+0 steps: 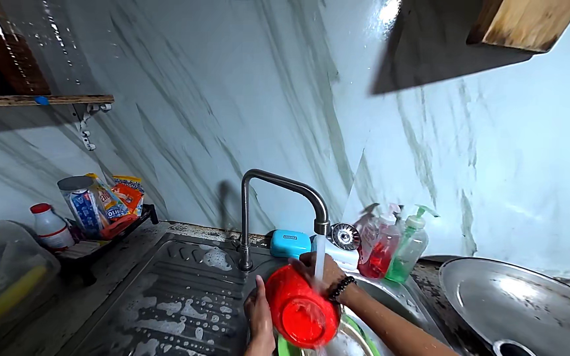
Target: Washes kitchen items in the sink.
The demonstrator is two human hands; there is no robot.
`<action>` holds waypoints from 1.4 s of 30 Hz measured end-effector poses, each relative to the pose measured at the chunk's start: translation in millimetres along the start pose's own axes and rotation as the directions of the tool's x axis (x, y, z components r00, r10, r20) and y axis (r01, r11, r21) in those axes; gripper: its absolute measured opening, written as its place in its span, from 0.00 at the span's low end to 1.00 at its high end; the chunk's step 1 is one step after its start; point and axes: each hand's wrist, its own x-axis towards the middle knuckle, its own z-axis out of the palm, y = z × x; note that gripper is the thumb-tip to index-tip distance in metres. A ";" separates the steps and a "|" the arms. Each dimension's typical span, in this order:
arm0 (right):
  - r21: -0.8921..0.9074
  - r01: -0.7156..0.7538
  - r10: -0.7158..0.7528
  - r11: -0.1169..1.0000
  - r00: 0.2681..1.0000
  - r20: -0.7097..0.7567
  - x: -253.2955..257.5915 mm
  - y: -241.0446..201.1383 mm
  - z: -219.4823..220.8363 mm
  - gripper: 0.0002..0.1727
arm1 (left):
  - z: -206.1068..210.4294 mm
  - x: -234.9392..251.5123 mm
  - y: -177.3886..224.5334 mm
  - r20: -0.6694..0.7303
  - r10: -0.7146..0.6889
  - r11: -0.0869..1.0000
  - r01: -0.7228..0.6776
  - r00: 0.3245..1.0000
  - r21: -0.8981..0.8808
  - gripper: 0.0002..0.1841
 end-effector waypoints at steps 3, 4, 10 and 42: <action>-0.110 -0.044 0.043 0.993 0.999 -0.011 -18.9 -33.4 3.5 0.29 | -7.5 -12.3 21.2 0.352 -0.361 0.920 0.392 0.864 -0.020 0.48; -0.156 -0.048 0.052 0.987 0.998 0.026 -27.0 -43.8 12.0 0.27 | -4.5 -18.8 30.6 0.430 -0.381 0.892 0.448 0.819 -0.062 0.50; -0.060 0.329 -0.299 0.942 0.909 0.291 -46.1 22.8 52.7 0.29 | -14.1 -9.1 28.8 0.399 -0.297 0.918 0.375 0.867 -0.131 0.28; -0.063 0.397 -0.351 0.916 0.867 0.354 -40.3 25.5 63.8 0.35 | -11.3 -0.1 4.1 0.465 -0.387 0.903 0.430 0.796 0.016 0.31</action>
